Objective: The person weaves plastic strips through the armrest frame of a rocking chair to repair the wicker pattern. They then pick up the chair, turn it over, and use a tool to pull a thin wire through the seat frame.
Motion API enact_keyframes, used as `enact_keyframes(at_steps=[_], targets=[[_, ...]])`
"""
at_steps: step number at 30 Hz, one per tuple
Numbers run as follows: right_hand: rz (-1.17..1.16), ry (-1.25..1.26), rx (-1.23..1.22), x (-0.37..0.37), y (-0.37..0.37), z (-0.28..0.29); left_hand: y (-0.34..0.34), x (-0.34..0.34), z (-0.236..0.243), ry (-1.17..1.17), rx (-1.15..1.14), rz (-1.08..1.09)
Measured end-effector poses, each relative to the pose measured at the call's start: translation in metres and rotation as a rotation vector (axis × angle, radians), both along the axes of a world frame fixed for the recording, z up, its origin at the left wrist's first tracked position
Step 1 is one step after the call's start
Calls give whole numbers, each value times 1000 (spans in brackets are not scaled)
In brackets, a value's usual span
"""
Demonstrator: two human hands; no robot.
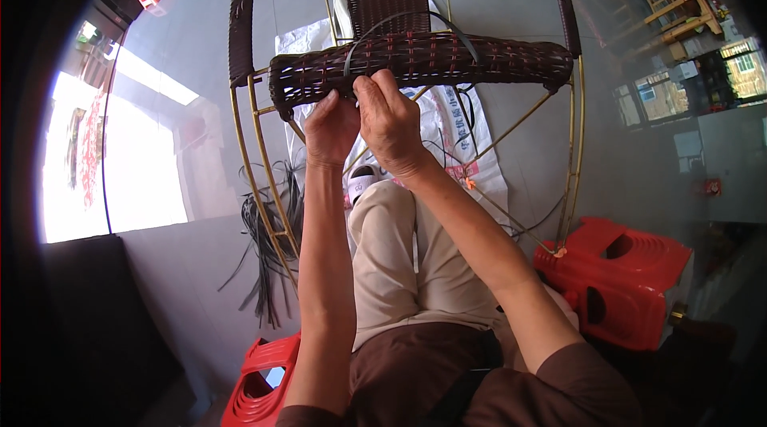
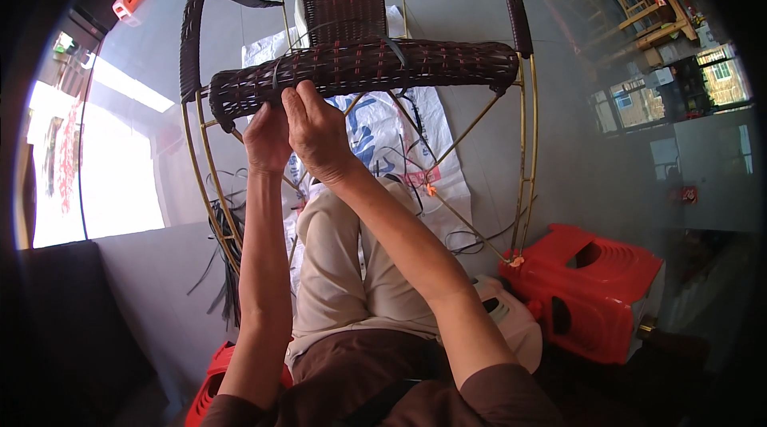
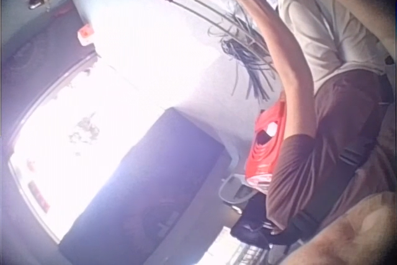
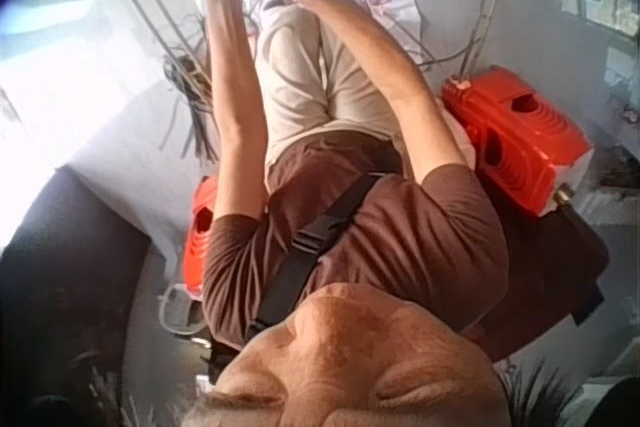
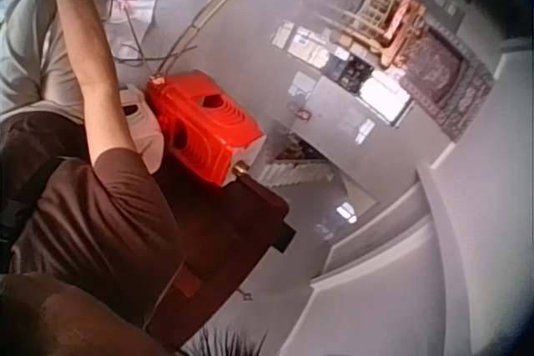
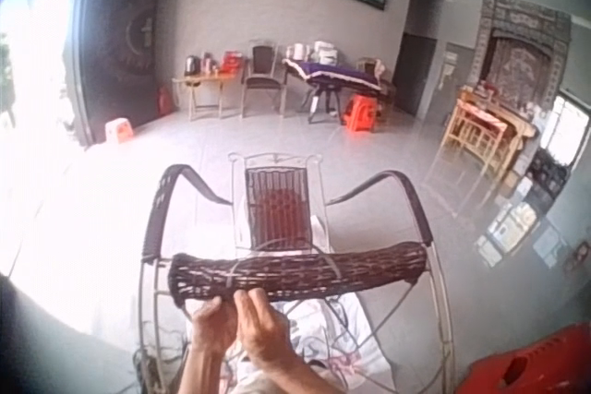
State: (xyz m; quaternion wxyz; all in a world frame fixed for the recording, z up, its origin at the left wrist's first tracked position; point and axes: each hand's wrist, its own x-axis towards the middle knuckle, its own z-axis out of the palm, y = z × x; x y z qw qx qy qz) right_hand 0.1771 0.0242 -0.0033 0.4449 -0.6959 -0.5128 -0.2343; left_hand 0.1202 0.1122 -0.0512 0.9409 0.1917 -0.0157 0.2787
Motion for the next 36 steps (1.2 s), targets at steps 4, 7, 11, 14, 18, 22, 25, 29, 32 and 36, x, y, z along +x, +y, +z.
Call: enact_keyframes(at_steps=[4,7,11,14,18,22,25,29,32,36], targets=[[12,24,-2,-1,0,1,-5,-2,-8,74,-2,73],[15,32,1,-1,-2,5,-4,0,-6,29,24,62],[4,52,42,-2,-1,4,-9,-1,-9,4,7,73],[27,112,15,-3,-3,5,-11,-2,1,37,-98,39],[22,134,45,-6,-3,9,-9,-5,6,118,-189,51],[12,143,52,-6,-3,9,-2,-13,26,396,-267,-35],[-1,150,41,-4,-6,9,1,-17,40,435,-212,-154],[15,166,24,-6,-5,9,15,-22,37,474,-216,-257],[9,138,-1,-6,-6,11,13,-22,54,540,-230,-228],[14,105,-24,-7,-7,13,13,-20,56,698,-423,-135]])
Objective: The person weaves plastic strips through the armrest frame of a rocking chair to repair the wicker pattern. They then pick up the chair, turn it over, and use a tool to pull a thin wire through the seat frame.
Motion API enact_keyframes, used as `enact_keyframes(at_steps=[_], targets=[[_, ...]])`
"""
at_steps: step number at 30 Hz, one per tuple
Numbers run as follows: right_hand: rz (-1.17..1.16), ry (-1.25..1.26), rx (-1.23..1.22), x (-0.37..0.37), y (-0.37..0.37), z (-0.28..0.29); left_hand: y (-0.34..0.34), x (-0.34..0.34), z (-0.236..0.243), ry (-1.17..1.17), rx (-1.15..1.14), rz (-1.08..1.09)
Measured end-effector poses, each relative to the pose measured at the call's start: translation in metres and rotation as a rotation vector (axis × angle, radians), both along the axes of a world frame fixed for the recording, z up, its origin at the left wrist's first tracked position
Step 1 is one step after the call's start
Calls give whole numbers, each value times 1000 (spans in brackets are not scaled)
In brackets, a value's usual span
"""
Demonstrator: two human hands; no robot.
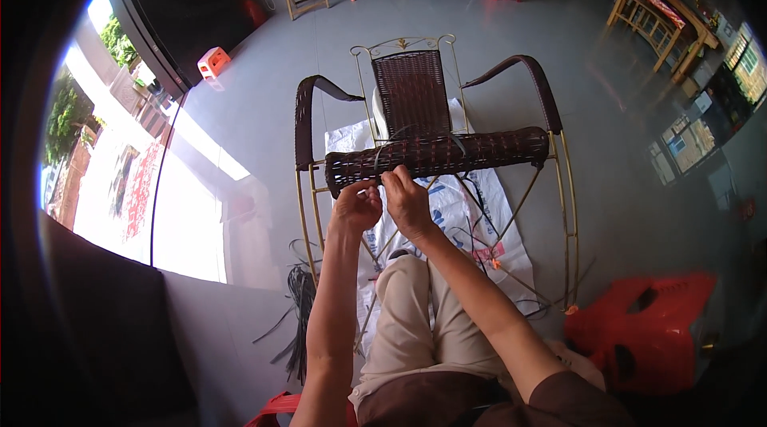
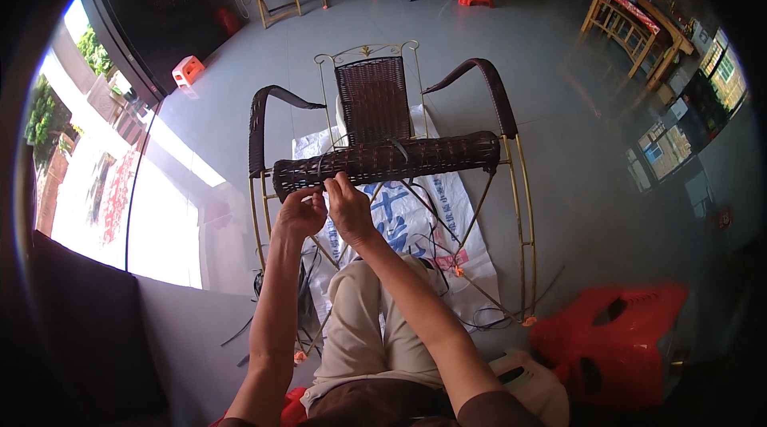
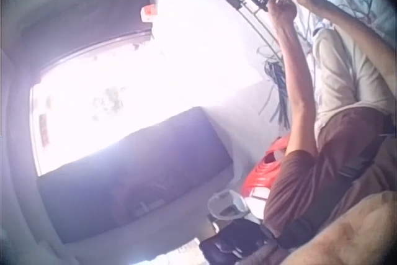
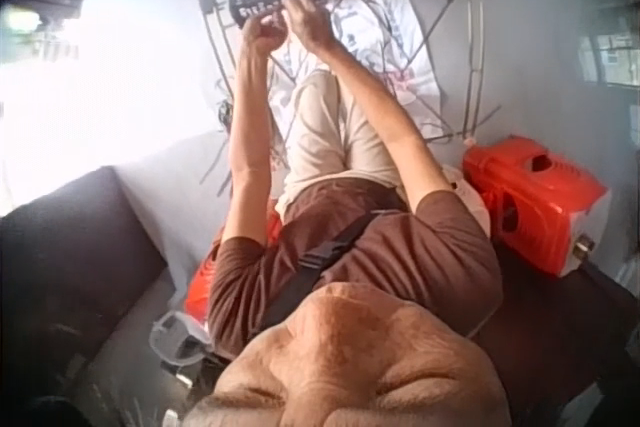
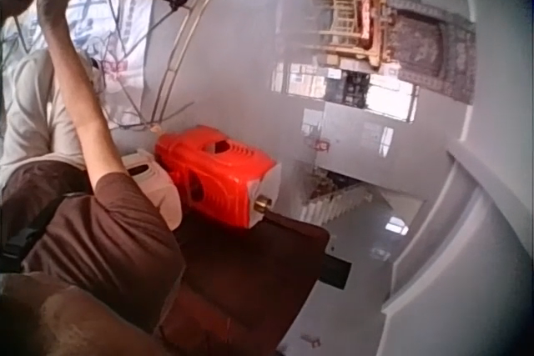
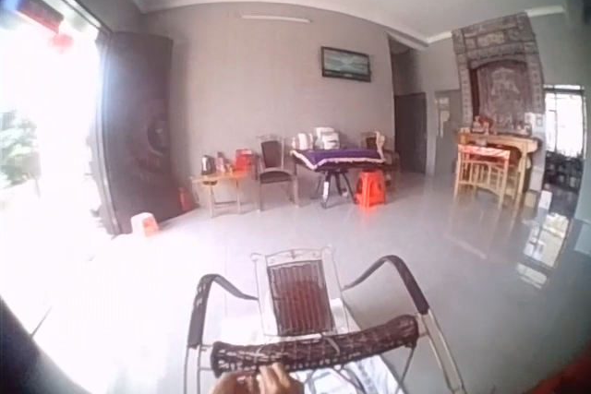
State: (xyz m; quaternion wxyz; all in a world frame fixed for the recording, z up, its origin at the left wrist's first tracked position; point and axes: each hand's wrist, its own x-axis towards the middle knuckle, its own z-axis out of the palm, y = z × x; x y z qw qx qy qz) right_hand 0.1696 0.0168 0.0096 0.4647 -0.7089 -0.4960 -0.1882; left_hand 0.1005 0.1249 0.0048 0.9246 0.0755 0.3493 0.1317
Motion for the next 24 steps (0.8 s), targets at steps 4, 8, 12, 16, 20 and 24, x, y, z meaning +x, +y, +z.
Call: enact_keyframes(at_steps=[4,8,12,16,20,24], targets=[[-21,27,48,4,-3,-1,-14,11,2,72,1,123],[-81,81,66,0,-4,-5,-15,10,0,45,51,139],[-105,108,73,-8,1,-6,-15,7,-3,26,65,177],[-132,121,117,-10,0,-6,-21,0,-2,-14,57,98],[-143,211,161,-13,2,-11,-24,-6,-12,-88,34,61],[-161,321,247,-12,7,-17,-29,-7,-11,-107,87,30]])
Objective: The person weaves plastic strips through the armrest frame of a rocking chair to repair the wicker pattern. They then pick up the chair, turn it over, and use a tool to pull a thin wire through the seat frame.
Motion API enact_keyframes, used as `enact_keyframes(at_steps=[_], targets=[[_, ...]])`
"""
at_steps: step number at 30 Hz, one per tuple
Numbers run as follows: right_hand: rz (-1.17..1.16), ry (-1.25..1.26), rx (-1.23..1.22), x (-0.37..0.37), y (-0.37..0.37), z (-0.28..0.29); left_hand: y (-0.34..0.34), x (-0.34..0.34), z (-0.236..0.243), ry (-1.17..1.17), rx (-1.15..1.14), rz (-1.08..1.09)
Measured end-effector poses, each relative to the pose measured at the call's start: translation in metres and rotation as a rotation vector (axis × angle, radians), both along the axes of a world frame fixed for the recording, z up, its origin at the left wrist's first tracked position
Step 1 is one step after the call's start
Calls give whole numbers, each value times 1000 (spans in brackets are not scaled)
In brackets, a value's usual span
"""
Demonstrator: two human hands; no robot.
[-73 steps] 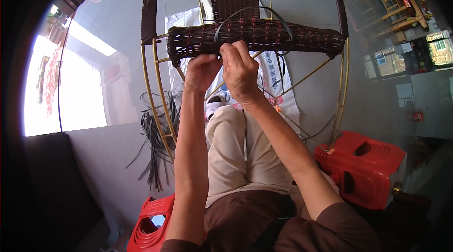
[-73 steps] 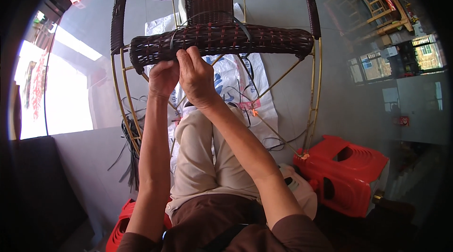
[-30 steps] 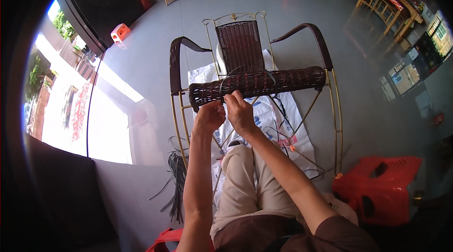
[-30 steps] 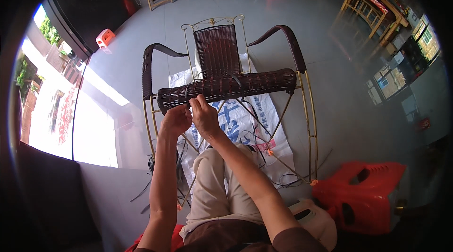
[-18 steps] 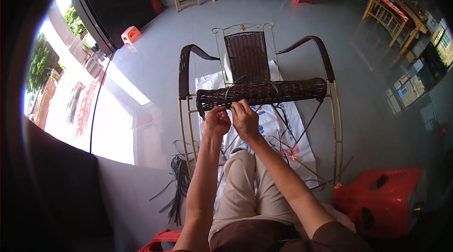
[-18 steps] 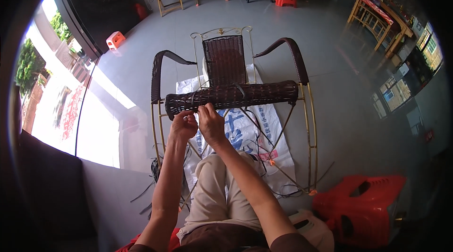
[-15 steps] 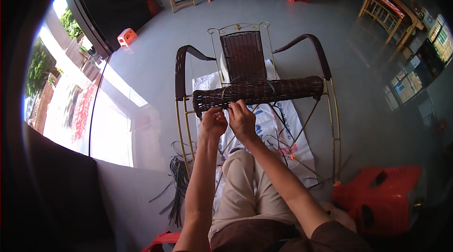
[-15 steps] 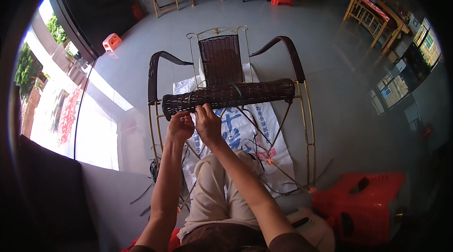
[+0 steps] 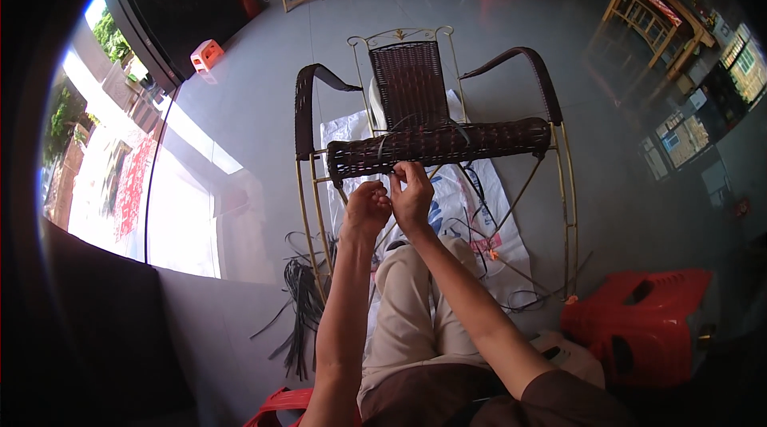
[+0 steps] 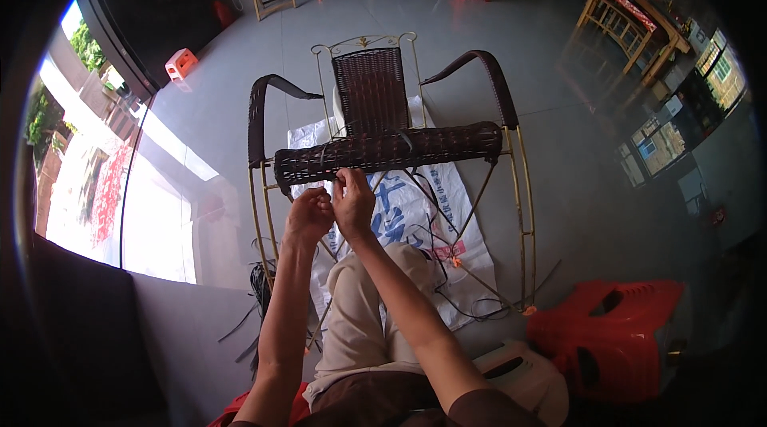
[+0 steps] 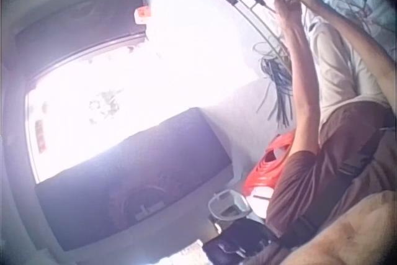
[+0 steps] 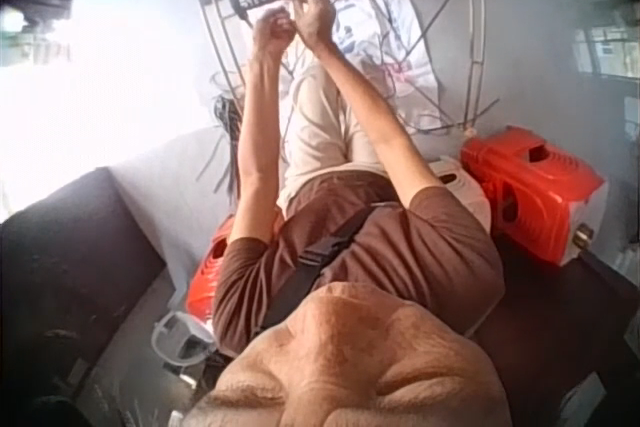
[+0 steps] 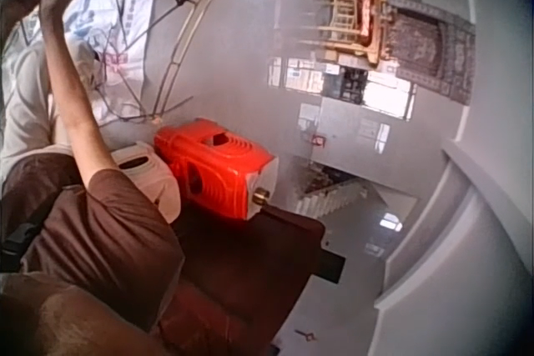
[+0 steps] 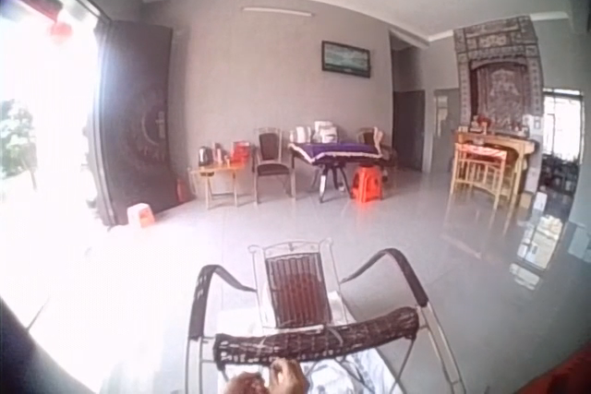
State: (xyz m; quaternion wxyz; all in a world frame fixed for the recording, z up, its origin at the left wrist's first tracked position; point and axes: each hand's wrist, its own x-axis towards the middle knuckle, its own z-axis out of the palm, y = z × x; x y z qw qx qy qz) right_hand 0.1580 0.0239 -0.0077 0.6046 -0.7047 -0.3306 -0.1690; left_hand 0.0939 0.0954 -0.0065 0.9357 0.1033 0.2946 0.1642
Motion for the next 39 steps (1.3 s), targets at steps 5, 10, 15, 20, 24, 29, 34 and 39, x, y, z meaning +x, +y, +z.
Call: enact_keyframes(at_steps=[5,10,15,20,24,29,34,39], targets=[[-12,124,33,-4,3,0,3,-3,-19,-60,47,-39],[-74,89,3,-4,5,-10,1,-3,-29,-67,134,-18],[-67,79,35,-4,5,-7,-4,-1,-22,34,302,8],[-48,117,71,-6,2,-4,-18,0,-2,276,691,257],[-27,200,91,-11,4,-4,-23,6,-7,198,990,468],[-31,325,140,-14,3,-7,-25,5,-6,218,1121,490],[-40,359,150,-14,5,-9,-19,3,-5,457,1417,490],[157,467,74,-12,-1,-9,-13,-3,-4,565,1647,473]])
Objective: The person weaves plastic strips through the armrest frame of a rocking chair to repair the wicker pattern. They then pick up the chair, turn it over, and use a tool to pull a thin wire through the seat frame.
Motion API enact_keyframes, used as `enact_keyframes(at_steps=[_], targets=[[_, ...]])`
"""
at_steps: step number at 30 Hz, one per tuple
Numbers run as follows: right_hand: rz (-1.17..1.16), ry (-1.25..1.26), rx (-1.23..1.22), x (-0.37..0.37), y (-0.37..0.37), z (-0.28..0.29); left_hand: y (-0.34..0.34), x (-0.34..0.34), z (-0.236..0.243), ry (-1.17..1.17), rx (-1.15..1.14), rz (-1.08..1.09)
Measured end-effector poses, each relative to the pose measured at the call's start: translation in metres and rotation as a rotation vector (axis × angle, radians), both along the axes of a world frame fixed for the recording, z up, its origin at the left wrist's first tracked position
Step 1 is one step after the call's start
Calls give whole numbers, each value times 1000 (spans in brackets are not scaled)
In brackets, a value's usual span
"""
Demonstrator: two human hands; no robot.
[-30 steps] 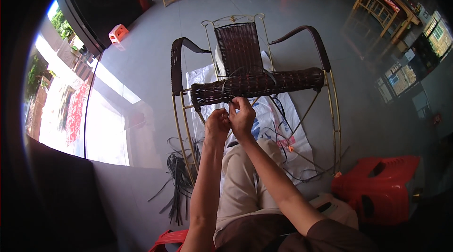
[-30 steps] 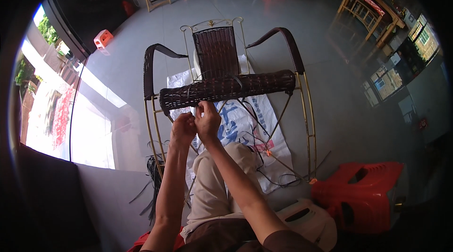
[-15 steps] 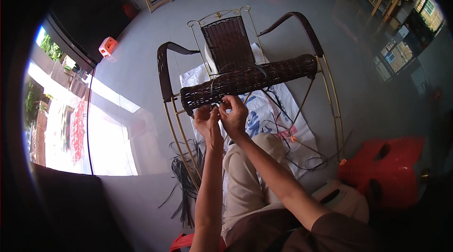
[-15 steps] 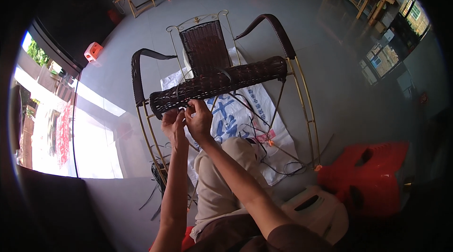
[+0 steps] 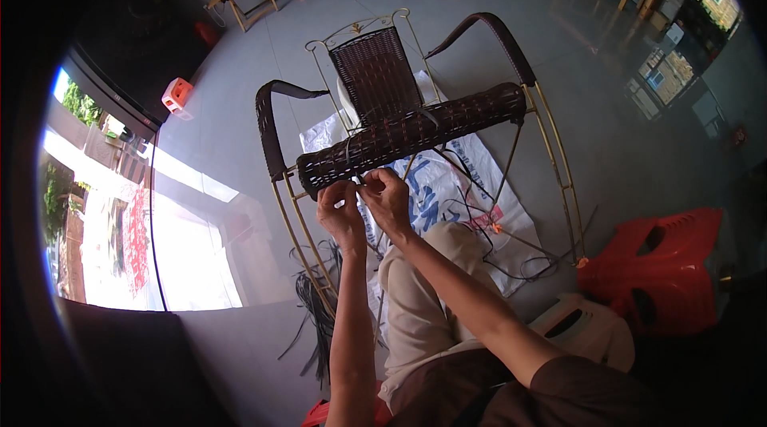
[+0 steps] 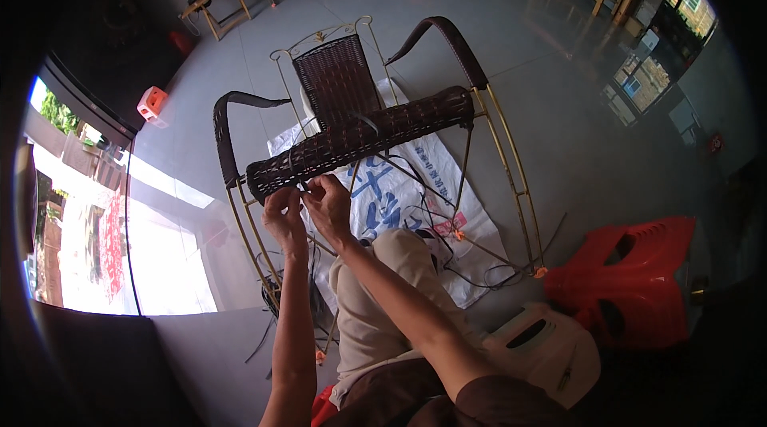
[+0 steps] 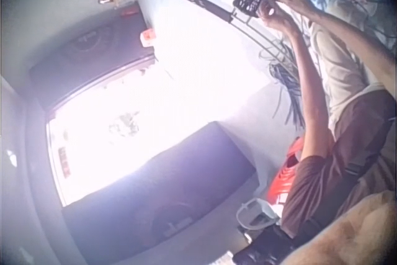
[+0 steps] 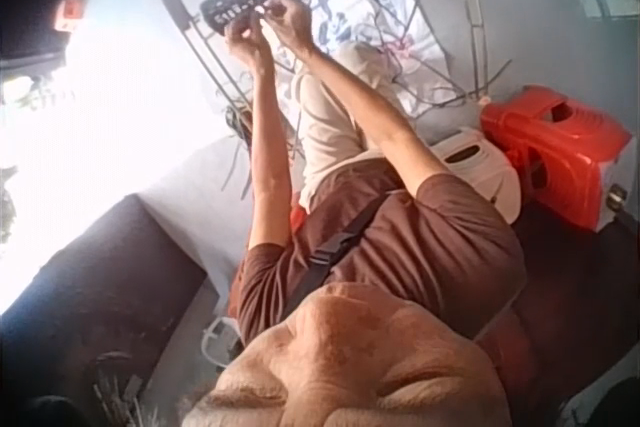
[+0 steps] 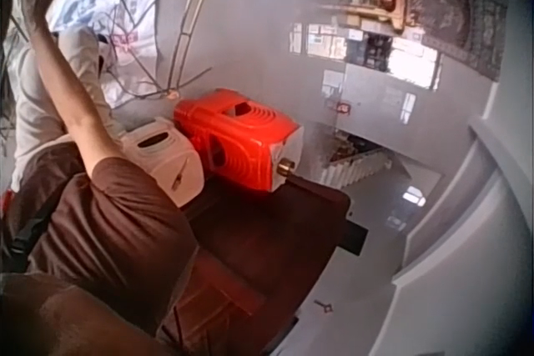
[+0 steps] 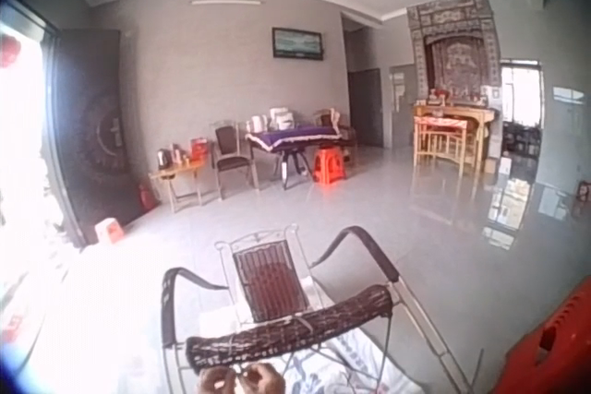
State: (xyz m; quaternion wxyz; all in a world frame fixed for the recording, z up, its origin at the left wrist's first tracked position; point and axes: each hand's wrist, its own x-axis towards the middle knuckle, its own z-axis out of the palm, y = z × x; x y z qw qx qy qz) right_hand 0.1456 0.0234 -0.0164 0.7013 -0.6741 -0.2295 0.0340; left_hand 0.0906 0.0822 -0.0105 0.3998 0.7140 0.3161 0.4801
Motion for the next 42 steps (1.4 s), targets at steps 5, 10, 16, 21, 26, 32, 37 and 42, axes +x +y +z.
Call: enact_keyframes(at_steps=[5,10,16,21,26,32,37,42], targets=[[189,49,118,5,-9,1,0,-2,14,-70,-422,-196],[202,-32,94,8,-14,4,5,-3,17,-69,-487,-278],[104,-335,57,-1,-14,4,9,-5,9,-26,-338,-312],[122,-374,-9,-11,-20,7,4,-4,23,63,-366,-288],[176,99,223,-6,-20,2,8,3,1,0,-431,-226],[146,124,117,5,-11,7,-2,7,-4,-157,-437,-261],[112,82,95,5,-5,8,2,4,-4,-29,-347,-244],[189,375,158,6,-4,13,-2,6,4,-66,-247,-266]])
